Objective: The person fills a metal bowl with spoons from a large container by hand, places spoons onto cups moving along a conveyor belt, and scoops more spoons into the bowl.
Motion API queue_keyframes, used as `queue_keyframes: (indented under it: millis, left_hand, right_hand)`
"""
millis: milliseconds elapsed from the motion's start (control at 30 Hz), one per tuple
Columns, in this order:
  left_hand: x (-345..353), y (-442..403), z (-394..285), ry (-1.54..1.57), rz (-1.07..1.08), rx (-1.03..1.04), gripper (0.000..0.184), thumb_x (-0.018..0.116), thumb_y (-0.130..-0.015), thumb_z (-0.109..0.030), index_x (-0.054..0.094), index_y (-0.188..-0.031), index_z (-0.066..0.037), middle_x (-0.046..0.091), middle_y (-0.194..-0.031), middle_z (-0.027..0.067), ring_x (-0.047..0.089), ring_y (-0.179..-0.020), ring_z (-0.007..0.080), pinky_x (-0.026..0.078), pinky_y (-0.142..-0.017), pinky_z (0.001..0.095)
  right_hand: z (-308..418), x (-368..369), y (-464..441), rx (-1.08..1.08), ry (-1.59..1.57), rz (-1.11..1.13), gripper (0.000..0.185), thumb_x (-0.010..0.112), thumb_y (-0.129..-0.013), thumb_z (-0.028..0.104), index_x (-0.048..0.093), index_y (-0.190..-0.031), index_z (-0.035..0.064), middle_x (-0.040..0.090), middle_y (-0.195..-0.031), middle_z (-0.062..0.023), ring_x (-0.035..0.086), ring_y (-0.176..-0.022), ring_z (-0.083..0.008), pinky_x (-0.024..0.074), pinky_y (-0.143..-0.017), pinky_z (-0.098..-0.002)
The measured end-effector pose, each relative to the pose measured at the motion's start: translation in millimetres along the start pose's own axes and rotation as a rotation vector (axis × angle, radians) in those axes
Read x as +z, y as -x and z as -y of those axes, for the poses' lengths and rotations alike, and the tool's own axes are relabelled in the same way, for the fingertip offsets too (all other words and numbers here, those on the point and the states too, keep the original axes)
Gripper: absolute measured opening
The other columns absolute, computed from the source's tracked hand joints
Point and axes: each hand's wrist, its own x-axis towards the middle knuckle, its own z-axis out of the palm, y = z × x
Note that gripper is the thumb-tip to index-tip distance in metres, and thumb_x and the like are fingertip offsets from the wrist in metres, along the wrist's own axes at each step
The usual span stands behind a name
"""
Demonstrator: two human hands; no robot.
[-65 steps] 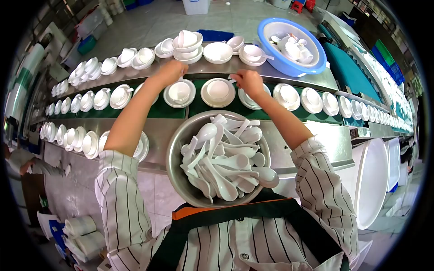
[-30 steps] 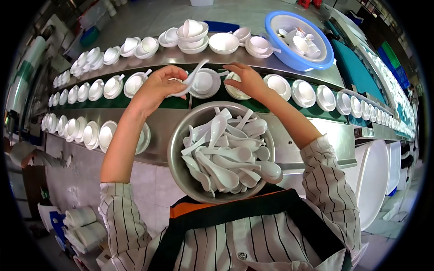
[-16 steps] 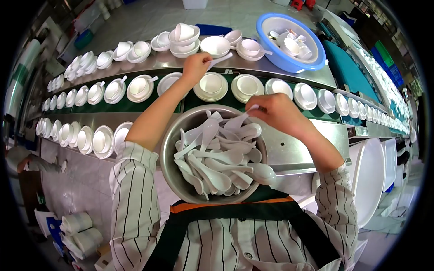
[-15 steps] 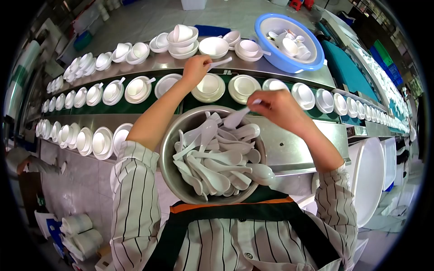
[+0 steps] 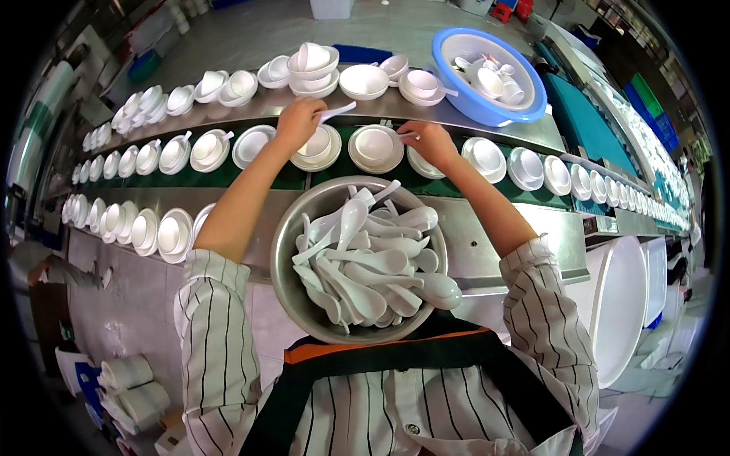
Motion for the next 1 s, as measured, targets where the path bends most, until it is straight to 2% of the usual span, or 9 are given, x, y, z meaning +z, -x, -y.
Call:
queue_keyframes:
  millis: [33,167,267,367,600,767,867,967,1000]
  left_hand:
    - [-8,-3,-2,-0.023,-0.004,-0.040,0.012,0.058,-0.077,-0.006,0.063,-0.088,-0.005,0.063,-0.088,0.0128,0.059,-0.086,0.0319,0.046,-0.074,0.0406]
    - [-15,-10,15,-0.126,-0.071,-0.061,0.014,0.052,-0.079,-0.002,0.059,-0.091,-0.004,0.062,-0.090,0.0160,0.058,-0.087,0.0352,0.046,-0.073,0.0439]
    - [-9,-5,34,-0.180,-0.078,-0.042,0.012,0.050,-0.079,-0.001,0.057,-0.089,-0.003,0.060,-0.088,0.0168,0.058,-0.085,0.0362,0.044,-0.071,0.0460]
    - [2,2,48,-0.245,0.002,-0.009,0.009,0.055,-0.077,-0.003,0.058,-0.086,-0.003,0.060,-0.086,0.0165,0.058,-0.083,0.0361,0.045,-0.070,0.0458]
    - [-33,12,57,-0.340,0.381,-0.134,0.016,0.067,-0.074,-0.015,0.061,-0.079,-0.001,0.063,-0.084,0.0161,0.060,-0.080,0.0345,0.046,-0.071,0.0442]
    - [-47,24,72,-0.361,0.468,-0.289,0.019,0.062,-0.077,-0.020,0.067,-0.086,-0.003,0.064,-0.090,0.0210,0.060,-0.087,0.0373,0.047,-0.079,0.0432]
    - [-41,36,100,-0.544,0.385,-0.178,0.021,0.061,-0.078,-0.018,0.065,-0.088,0.000,0.063,-0.090,0.0208,0.059,-0.087,0.0373,0.046,-0.080,0.0433]
    - [-57,46,50,-0.379,-0.019,-0.001,0.019,0.059,-0.080,-0.014,0.062,-0.089,0.003,0.063,-0.090,0.0204,0.059,-0.087,0.0372,0.046,-0.081,0.0438]
    - [-70,45,20,-0.198,-0.020,0.020,0.015,0.059,-0.080,-0.011,0.060,-0.090,0.001,0.062,-0.089,0.0186,0.059,-0.084,0.0341,0.046,-0.078,0.0421]
  right_hand:
    - [5,0,0,-0.098,-0.002,-0.003,0.031,0.067,-0.079,0.024,0.064,-0.106,0.0086,0.063,-0.105,-0.0174,0.061,-0.094,-0.0315,0.0473,-0.083,-0.0389]
    - [62,-27,10,-0.155,-0.398,0.108,0.039,0.070,-0.078,0.027,0.061,-0.110,0.0065,0.063,-0.104,-0.0168,0.061,-0.095,-0.0316,0.0492,-0.080,-0.0351]
    - [88,-56,36,-0.201,-0.322,0.429,0.031,0.070,-0.078,0.022,0.063,-0.103,0.0063,0.065,-0.100,-0.0150,0.063,-0.090,-0.0267,0.0499,-0.076,-0.0329]
    - [93,-62,50,-0.328,0.099,0.409,0.020,0.069,-0.079,0.016,0.063,-0.096,0.0060,0.066,-0.090,-0.0116,0.065,-0.081,-0.0208,0.0500,-0.071,-0.0317]
    - [91,-93,33,-0.003,-0.744,0.036,0.007,0.059,-0.085,0.001,0.057,-0.091,-0.0022,0.066,-0.079,-0.0061,0.064,-0.077,-0.0110,0.0502,-0.065,-0.0251]
    - [30,-45,-22,-0.037,-0.375,-0.244,0.009,0.059,-0.084,0.002,0.058,-0.092,-0.0018,0.067,-0.078,-0.0094,0.066,-0.073,-0.0142,0.0512,-0.064,-0.0270]
    - [4,5,-36,0.005,-0.499,-0.150,0.012,0.063,-0.081,0.005,0.059,-0.092,-0.0002,0.067,-0.075,-0.0107,0.067,-0.072,-0.0163,0.0508,-0.065,-0.0286]
    - [3,27,-40,-0.026,-0.468,-0.106,0.012,0.063,-0.082,0.006,0.059,-0.092,-0.0001,0.067,-0.074,-0.0107,0.067,-0.072,-0.0164,0.0506,-0.066,-0.0282]
    - [5,31,-40,-0.014,-0.495,-0.106,0.012,0.062,-0.082,0.006,0.059,-0.092,-0.0002,0.067,-0.074,-0.0108,0.067,-0.072,-0.0163,0.0505,-0.067,-0.0280]
